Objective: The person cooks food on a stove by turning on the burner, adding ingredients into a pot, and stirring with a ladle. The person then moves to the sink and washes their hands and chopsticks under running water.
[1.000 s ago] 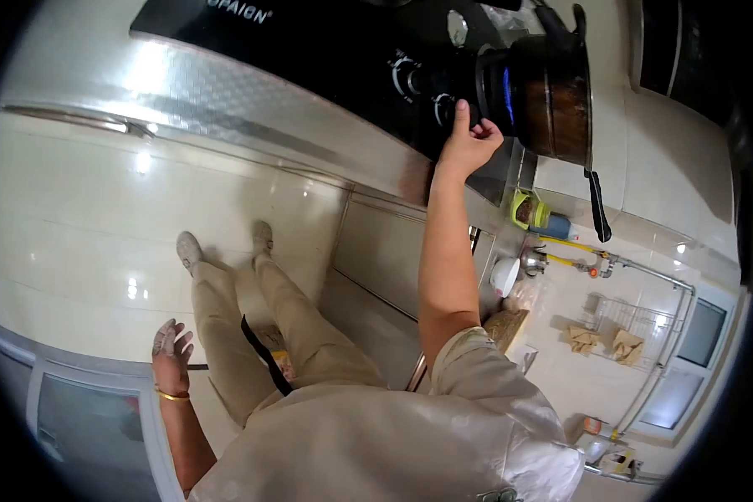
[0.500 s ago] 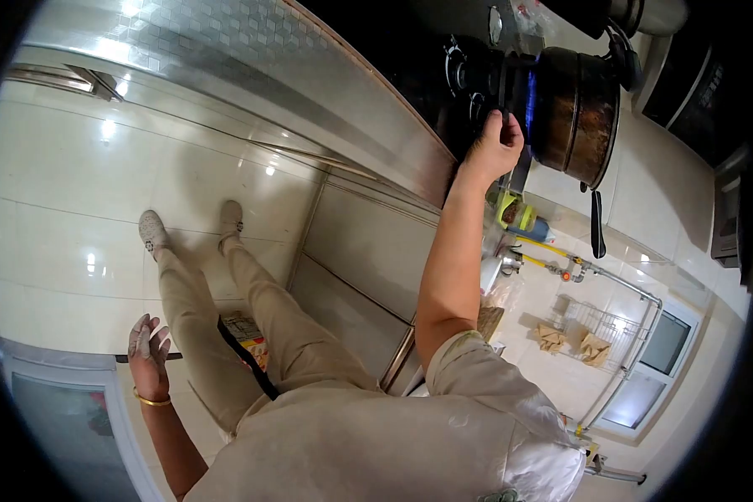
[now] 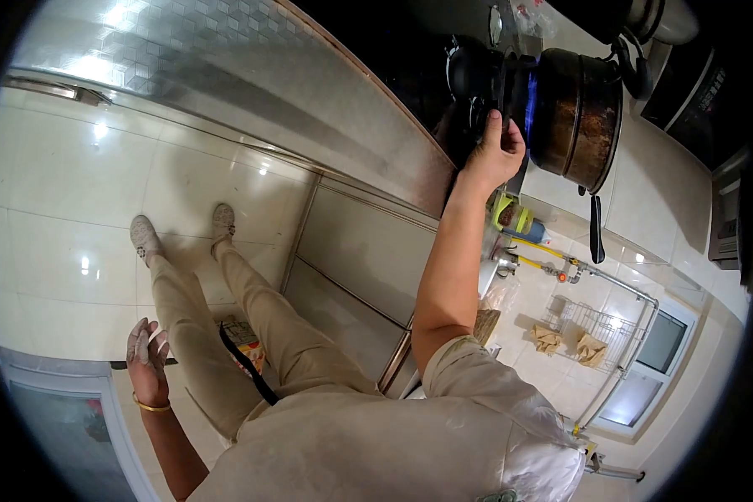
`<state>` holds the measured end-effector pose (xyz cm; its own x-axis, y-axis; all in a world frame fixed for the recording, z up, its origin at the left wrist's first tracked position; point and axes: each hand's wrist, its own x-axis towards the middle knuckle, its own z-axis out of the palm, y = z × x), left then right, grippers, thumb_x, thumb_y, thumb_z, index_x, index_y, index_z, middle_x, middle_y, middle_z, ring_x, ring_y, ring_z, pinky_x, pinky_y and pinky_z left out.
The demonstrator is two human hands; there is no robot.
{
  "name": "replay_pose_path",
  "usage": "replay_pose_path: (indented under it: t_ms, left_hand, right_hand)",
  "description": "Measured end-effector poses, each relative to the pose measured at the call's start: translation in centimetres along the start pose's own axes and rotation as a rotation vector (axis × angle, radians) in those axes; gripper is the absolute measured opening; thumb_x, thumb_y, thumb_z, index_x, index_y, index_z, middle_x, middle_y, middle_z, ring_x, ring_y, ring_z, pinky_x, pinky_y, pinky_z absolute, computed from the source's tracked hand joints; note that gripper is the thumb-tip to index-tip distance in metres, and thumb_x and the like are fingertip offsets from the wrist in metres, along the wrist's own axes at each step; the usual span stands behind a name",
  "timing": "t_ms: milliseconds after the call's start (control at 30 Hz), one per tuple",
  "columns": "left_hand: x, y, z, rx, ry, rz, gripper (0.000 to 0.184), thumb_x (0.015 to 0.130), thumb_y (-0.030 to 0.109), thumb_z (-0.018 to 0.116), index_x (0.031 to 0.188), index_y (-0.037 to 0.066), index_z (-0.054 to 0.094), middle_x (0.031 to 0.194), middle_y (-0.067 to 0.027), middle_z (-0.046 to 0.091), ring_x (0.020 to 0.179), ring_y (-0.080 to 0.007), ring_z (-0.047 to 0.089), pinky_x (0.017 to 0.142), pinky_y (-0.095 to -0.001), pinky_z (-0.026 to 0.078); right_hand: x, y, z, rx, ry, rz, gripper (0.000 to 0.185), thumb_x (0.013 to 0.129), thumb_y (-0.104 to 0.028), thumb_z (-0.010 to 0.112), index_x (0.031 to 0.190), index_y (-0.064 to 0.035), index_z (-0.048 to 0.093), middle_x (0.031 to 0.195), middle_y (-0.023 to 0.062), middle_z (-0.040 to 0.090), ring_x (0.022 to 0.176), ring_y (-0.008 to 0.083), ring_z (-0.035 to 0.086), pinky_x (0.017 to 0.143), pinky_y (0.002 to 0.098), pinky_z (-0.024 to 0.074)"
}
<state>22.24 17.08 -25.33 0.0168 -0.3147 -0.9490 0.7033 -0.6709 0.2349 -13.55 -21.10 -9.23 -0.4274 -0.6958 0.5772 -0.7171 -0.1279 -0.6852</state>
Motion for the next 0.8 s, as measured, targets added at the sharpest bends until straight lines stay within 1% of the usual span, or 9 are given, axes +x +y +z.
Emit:
replay_pose_path:
  t_ms: [67, 167, 533, 633, 733, 800]
  left_hand:
    - [0.3, -0.3, -0.2, 0.003, -0.014, -0.003, 0.036, 0.088, 0.028, 0.045, 0.119, 0.010, 0.045, 0.106, -0.0022, 0.053, 0.090, -0.0138, 0.051, 0.078, -0.0293, 0.040]
    - [0.3, -0.1, 0.2, -0.012, 0.001, -0.011, 0.035, 0.089, 0.025, 0.044, 0.119, 0.007, 0.044, 0.106, -0.0041, 0.052, 0.089, -0.0139, 0.053, 0.075, -0.0271, 0.041]
    - [0.5, -0.1, 0.6, -0.019, 0.017, -0.014, 0.034, 0.089, 0.021, 0.044, 0.119, 0.006, 0.044, 0.105, -0.0037, 0.052, 0.088, -0.0130, 0.054, 0.074, -0.0259, 0.042]
    - [0.5, -0.1, 0.7, -0.024, 0.016, -0.012, 0.033, 0.089, 0.021, 0.045, 0.119, 0.006, 0.044, 0.105, -0.0036, 0.052, 0.087, -0.0127, 0.054, 0.074, -0.0256, 0.042]
    - [0.6, -0.3, 0.7, -0.026, 0.009, -0.009, 0.033, 0.089, 0.021, 0.045, 0.118, 0.007, 0.044, 0.104, -0.0035, 0.053, 0.087, -0.0126, 0.054, 0.074, -0.0253, 0.042]
    - [0.7, -0.4, 0.7, -0.028, 0.001, -0.006, 0.033, 0.089, 0.021, 0.045, 0.118, 0.007, 0.045, 0.104, -0.0035, 0.053, 0.086, -0.0126, 0.053, 0.074, -0.0253, 0.042]
  right_hand:
    - [0.0, 0.1, 0.0, -0.001, -0.013, -0.006, 0.036, 0.069, -0.015, 0.073, 0.094, 0.0021, 0.052, 0.085, 0.0065, 0.056, 0.074, 0.0121, 0.051, 0.067, 0.0225, 0.0414]
    - [0.2, 0.3, -0.2, 0.003, -0.029, -0.003, 0.036, 0.070, -0.014, 0.073, 0.095, 0.0026, 0.053, 0.086, 0.0074, 0.057, 0.076, 0.0127, 0.052, 0.069, 0.0227, 0.0420]
    - [0.1, 0.0, -0.2, 0.026, -0.046, 0.019, 0.035, 0.071, -0.012, 0.071, 0.096, 0.0028, 0.053, 0.087, 0.0073, 0.057, 0.077, 0.0133, 0.053, 0.072, 0.0234, 0.0429]
    - [0.1, -0.2, -0.2, 0.022, -0.061, 0.035, 0.040, 0.071, -0.013, 0.072, 0.101, 0.0028, 0.050, 0.091, 0.0079, 0.055, 0.081, 0.0140, 0.052, 0.075, 0.0240, 0.0417]
    - [-0.1, -0.9, 0.3, 0.066, -0.015, 0.052, 0.048, 0.070, -0.015, 0.072, 0.106, 0.0027, 0.046, 0.096, 0.0087, 0.052, 0.086, 0.0148, 0.049, 0.078, 0.0249, 0.0400]
    - [0.0, -0.7, 0.1, 0.041, -0.023, 0.064, 0.051, 0.070, -0.015, 0.072, 0.108, 0.0024, 0.045, 0.098, 0.0090, 0.050, 0.088, 0.0154, 0.048, 0.079, 0.0254, 0.0392]
